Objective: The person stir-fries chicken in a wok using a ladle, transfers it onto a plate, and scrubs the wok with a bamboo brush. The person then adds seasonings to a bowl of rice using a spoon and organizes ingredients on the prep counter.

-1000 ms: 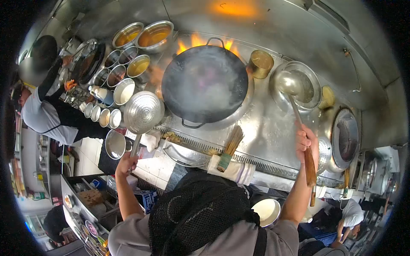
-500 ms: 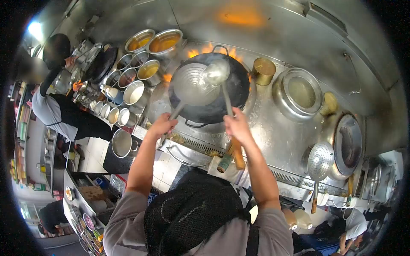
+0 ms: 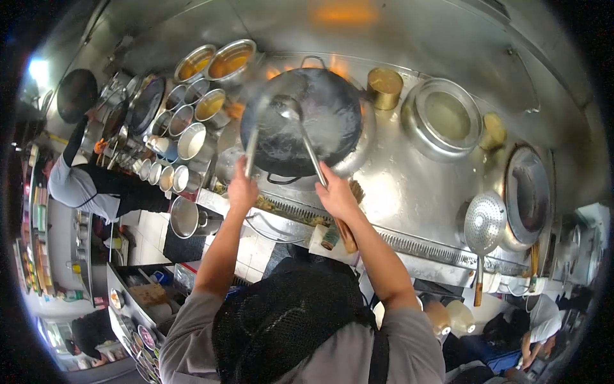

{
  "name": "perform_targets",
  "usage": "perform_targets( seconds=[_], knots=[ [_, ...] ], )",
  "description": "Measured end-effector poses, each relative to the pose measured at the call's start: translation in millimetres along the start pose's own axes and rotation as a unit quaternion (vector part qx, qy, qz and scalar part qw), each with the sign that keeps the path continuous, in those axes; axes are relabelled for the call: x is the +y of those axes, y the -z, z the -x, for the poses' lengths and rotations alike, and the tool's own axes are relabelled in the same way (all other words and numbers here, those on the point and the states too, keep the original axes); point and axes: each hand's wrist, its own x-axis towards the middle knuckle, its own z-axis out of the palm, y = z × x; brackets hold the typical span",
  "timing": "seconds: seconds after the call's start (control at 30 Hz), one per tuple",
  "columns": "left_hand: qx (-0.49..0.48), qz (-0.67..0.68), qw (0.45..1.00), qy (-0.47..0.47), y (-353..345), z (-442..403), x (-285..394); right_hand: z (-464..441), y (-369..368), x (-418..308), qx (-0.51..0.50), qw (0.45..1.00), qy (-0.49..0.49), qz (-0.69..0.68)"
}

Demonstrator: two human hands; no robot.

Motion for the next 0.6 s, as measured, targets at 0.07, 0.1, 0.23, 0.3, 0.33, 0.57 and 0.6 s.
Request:
perform_targets(
  seconds=[0.07, 0.1, 0.23, 0.3, 0.33, 0.57, 0.6],
  knots=[
    [-0.011, 0.088, 0.993, 0.081, 7.4, 2.9, -16.9, -5.6, 1.6, 22.0, 0.0, 0.998, -0.017, -0.063],
    [0.073, 0.11, 0.991, -0.014, 5.8, 5.6, -38.6, -4.0, 8.5, 29.5, 0.032, 0.997, 0.017, -0.075],
    [0.065, 0.14, 0.986, 0.056, 36.2, 29.9, -115.8, 14.8, 67.0, 88.4, 0.211, 0.975, 0.024, -0.059],
    [0.026, 0.262, 0.957, 0.124, 42.7, 45.0, -152.5, 13.8, 112.5, 124.6, 0.298, 0.952, -0.023, 0.072],
    [-0.034, 0.304, 0.927, 0.216, 60.7, 49.2, -149.9, 11.2, 136.7, 136.0, 0.337, 0.932, -0.046, 0.128],
    [-0.184, 0.571, 0.731, 0.326, 50.6, 78.3, -209.8, -45.8, 230.7, 267.7, 0.452, 0.85, -0.054, 0.264],
    [-0.189, 0.571, 0.729, 0.326, 49.5, 79.3, -214.7, -43.9, 238.8, 265.1, 0.454, 0.848, -0.058, 0.267]
  ],
)
